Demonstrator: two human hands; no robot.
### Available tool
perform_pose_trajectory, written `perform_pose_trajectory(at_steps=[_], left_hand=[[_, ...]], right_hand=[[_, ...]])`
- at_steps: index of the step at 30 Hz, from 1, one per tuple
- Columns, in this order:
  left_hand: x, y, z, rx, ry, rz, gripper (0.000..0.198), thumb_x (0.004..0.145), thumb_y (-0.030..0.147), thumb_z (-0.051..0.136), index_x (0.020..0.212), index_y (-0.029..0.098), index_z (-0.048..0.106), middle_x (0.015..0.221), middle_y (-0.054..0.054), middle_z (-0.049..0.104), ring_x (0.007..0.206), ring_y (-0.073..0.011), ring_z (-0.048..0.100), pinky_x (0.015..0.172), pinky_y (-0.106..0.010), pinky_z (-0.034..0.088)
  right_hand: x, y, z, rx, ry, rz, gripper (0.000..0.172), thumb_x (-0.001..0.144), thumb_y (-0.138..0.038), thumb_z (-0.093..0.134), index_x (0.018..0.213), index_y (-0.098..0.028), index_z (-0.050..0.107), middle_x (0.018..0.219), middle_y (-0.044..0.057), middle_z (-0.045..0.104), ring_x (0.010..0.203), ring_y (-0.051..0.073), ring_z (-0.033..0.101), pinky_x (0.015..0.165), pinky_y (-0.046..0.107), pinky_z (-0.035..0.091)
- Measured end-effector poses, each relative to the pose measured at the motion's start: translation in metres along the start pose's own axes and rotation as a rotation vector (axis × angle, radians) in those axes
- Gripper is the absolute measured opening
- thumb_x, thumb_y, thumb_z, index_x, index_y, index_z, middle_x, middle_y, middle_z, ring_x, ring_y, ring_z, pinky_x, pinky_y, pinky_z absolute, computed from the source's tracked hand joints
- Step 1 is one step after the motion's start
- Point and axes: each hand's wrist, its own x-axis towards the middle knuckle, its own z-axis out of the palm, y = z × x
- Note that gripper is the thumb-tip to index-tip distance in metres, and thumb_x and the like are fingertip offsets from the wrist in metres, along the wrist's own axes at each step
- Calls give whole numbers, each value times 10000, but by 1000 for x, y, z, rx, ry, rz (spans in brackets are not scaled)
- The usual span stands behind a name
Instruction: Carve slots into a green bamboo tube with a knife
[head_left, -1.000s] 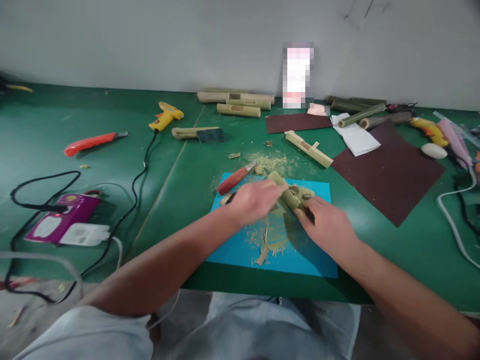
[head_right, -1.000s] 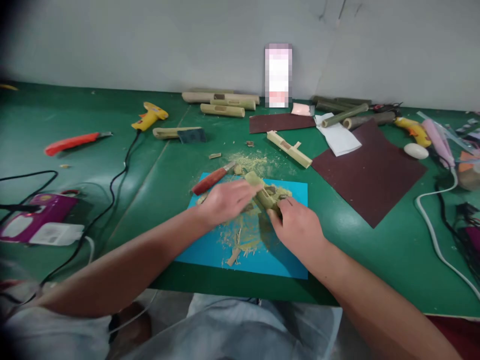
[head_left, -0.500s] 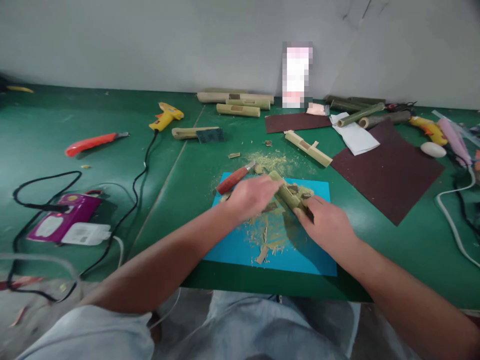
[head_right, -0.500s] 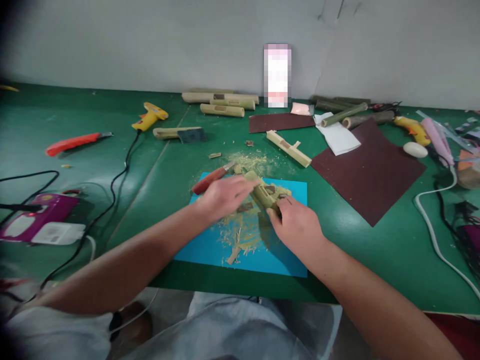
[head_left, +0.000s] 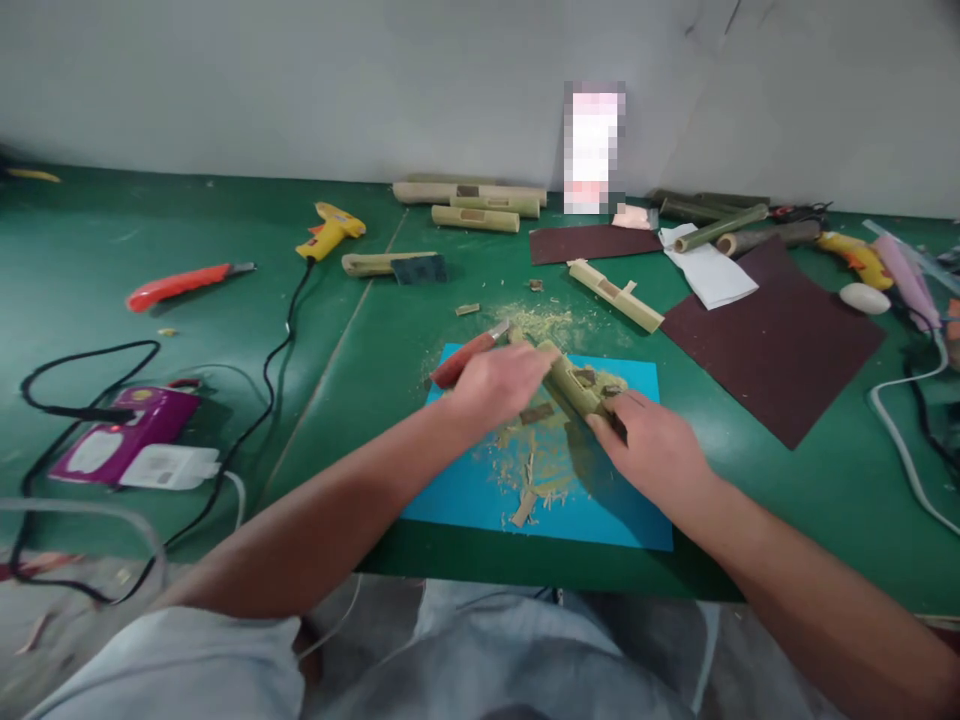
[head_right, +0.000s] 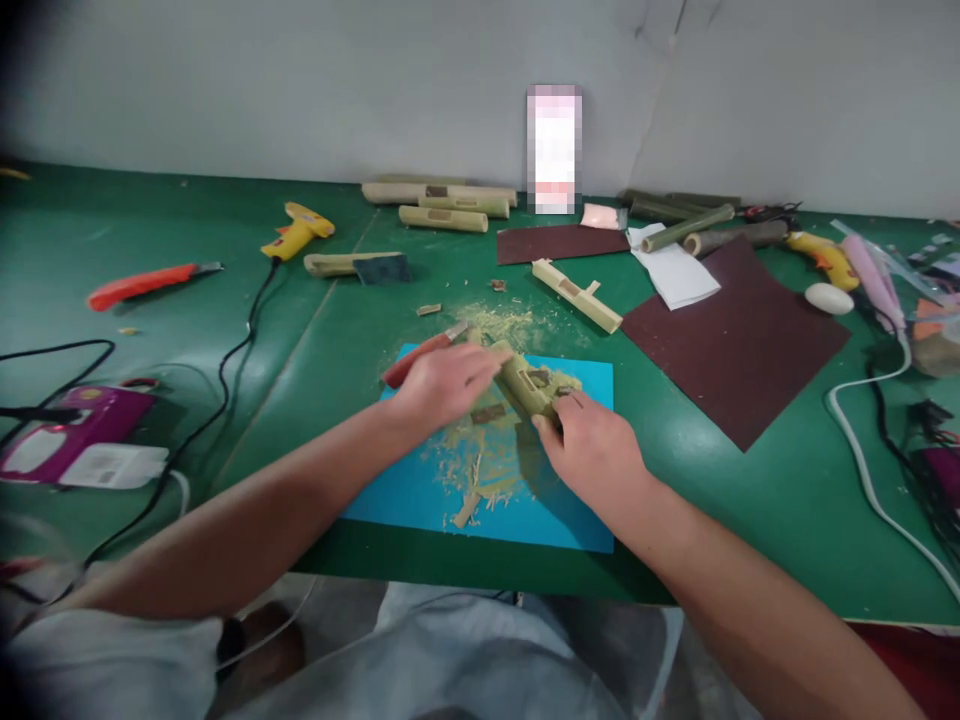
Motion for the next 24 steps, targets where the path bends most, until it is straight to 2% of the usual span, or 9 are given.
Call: perform_pose_trajectory(at_steps=[2, 5, 8, 13, 17, 24], left_hand=[[0, -1, 0, 7, 48, -6, 378, 1053, 291, 354, 1259, 170, 647, 966, -78, 720, 888, -172, 686, 797, -270, 563], [-2, -4, 2, -8, 62, 90, 373, 1054, 287, 364, 1282, 173, 637, 955, -72, 717, 886, -159, 689, 781, -255, 563], [-3, -4, 5, 31, 109, 76, 356, 1049, 287, 390, 1244, 165, 662, 915, -68, 713, 858, -168, 693, 760, -267, 567], [-4, -1, 5, -26, 22, 135, 356, 1049, 263, 398, 1301, 170, 631, 929, -72, 705, 853, -175, 695, 715, -268, 567], [-5, -4, 4, -28, 117, 63, 346, 1054, 279, 405, 1252, 145, 655, 987, -89, 718, 952, -186, 702, 835, -296, 576], [1, 7, 3, -52, 78, 86, 329, 1055, 264, 413, 1219, 157, 677, 993, -83, 720, 921, -178, 708, 815, -293, 579]], right_hand=[[0, 0, 0, 6, 1, 5, 232, 964, -378, 544, 855, -192, 631, 897, 59, 679, 767, 189, 635, 593, 303, 349], [0, 0, 1, 12, 2, -1, 229, 958, -374, 547, 836, -195, 620, 888, 57, 679, 756, 185, 632, 580, 303, 339], [0, 0, 1, 12, 13, -8, 239, 965, -380, 530, 837, -199, 617, 893, 57, 677, 754, 181, 629, 580, 303, 337], [0, -1, 0, -8, 2, 3, 220, 955, -377, 537, 831, -207, 603, 875, 51, 673, 728, 173, 621, 567, 301, 327], [0, -3, 0, -5, 18, 3, 203, 930, -394, 564, 835, -217, 597, 892, 55, 676, 738, 179, 625, 572, 300, 342], [0, -6, 2, -46, 8, 26, 203, 891, -400, 609, 816, -215, 582, 866, 63, 669, 756, 203, 640, 565, 308, 343]])
